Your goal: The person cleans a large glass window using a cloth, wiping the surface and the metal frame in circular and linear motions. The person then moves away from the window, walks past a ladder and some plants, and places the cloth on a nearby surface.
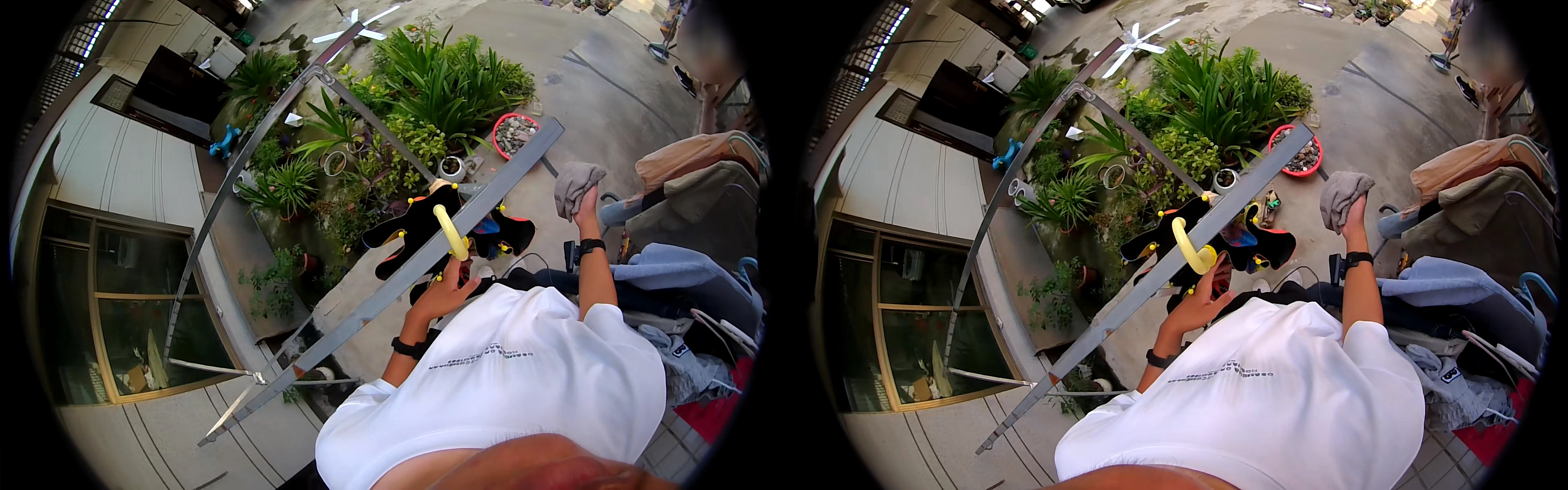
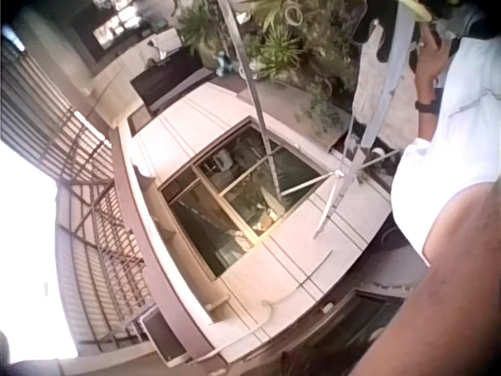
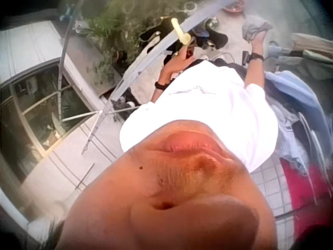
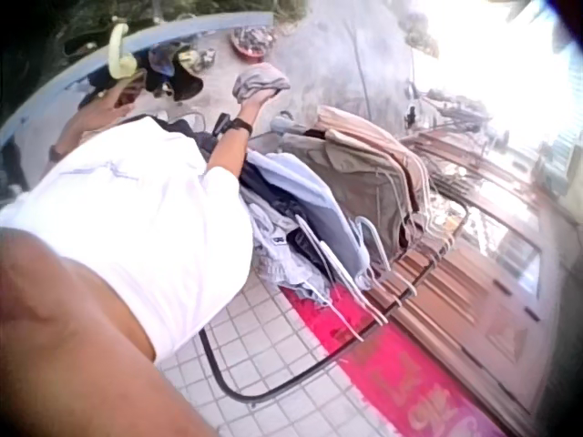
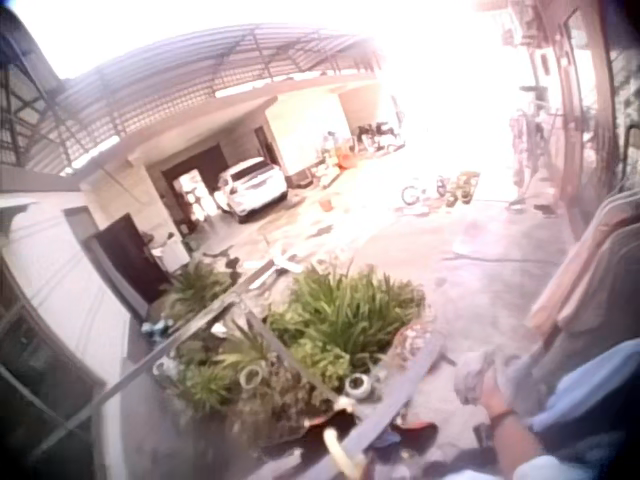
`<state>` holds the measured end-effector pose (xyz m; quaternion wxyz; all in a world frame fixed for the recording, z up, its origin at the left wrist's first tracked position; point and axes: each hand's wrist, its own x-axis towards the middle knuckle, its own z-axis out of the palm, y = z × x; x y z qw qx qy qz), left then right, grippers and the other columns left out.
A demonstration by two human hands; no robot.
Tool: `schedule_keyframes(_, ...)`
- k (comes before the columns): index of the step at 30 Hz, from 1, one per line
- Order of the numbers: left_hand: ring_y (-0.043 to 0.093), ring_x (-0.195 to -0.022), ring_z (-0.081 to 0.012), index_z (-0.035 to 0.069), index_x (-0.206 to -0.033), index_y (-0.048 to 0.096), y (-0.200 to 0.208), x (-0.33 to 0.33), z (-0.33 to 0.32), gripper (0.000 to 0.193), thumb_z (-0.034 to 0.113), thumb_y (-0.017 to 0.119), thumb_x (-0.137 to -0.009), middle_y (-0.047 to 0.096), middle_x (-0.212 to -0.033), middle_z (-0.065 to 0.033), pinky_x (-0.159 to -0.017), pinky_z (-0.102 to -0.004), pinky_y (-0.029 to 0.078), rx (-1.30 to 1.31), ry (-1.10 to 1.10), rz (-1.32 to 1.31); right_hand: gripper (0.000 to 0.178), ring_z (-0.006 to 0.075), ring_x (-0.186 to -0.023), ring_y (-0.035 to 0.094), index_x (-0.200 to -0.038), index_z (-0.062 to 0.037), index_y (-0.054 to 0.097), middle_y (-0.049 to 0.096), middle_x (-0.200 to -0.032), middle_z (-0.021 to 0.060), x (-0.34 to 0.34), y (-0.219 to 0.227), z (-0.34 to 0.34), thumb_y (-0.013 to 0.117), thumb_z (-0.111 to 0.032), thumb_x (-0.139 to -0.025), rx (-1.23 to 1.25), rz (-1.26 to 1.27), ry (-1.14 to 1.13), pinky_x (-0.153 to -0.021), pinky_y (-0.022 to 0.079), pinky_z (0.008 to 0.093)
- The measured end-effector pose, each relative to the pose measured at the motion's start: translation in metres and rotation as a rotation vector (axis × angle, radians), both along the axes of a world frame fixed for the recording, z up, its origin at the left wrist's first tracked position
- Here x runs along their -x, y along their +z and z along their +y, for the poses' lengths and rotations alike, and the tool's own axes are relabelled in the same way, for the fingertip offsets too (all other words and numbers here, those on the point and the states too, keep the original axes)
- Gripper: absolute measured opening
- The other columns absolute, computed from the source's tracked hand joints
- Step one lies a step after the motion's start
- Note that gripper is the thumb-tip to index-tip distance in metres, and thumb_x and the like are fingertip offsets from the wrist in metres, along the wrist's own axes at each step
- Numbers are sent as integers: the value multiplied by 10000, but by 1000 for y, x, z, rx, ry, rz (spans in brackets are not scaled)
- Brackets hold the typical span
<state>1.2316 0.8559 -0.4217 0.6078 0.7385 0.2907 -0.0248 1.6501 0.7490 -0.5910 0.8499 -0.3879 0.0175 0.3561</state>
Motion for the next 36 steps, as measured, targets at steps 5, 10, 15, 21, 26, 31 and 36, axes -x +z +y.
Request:
schedule_keyframes(5, 547, -1016, -219, 63, -1502, 252, 11, 4, -5, 697, 347, 593, -965, 514, -1266, -142, -917, -327, 444, 7, 88, 31, 578, 230, -1155, 571, -1263, -128, 568, 615, -1250, 48, -56, 8, 14, 313, -578, -1005, -103, -17, -107, -1021, 446, 388)
schedule_keyframes(10, 599, -980, -210, 54, -1332, 505, 3, 1, -2, 527, 421, 584, -962, 630, -1134, -111, -880, -322, 466, 12, 282, 94, 484, 253, -1067, 599, -1154, -142, 604, 649, -1132, 56, -120, 28, 55, 357, -527, -996, -248, -22, -175, -960, 467, 413)
schedule_keyframes(15, 662, -968, -270, -6, -1122, 659, -18, -22, -21, 559, 487, 704, -863, 703, -1029, -154, -866, -343, 494, -227, 658, 144, 445, 207, -785, 624, -949, -157, 635, 674, -870, 32, -157, 118, 94, 361, -507, -990, -252, 92, -312, -771, 508, 365)
schedule_keyframes(21, 626, -990, -215, -101, -1163, 539, -64, -79, -40, 472, 202, 751, -870, 645, -1110, -171, -877, -343, 496, -551, 1246, -102, 496, 262, -1125, 567, -1210, -162, 606, 629, -1217, 42, -301, 90, 114, 377, -535, -977, -331, -90, -202, -1008, 429, 446)
schedule_keyframes(26, 650, -933, -288, -128, -1107, 583, -89, -89, -26, 405, 197, 715, -904, 661, -1085, -232, -817, -366, 510, -1094, 1441, 14, 514, 279, -1166, 539, -1246, -156, 586, 605, -1255, 53, -369, 78, 85, 382, -542, -975, -271, -26, -160, -1029, 409, 469)
schedule_keyframes(31, 638, -934, -280, -109, -1135, 574, -94, -107, -9, 422, 230, 686, -908, 653, -1102, -215, -804, -362, 497, -1139, 1556, 206, 524, 289, -1189, 525, -1265, -152, 575, 592, -1278, 59, -437, 57, 42, 402, -545, -964, -202, 58, -183, -1044, 395, 479)
schedule_keyframes(36, 627, -936, -271, -89, -1162, 564, -99, -138, -14, 441, 263, 657, -912, 644, -1119, -198, -792, -358, 483, -937, 1730, 388, 539, 300, -1213, 511, -1284, -149, 564, 579, -1301, 65, -484, 34, 8, 422, -548, -953, -134, 143, -178, -1059, 382, 490)
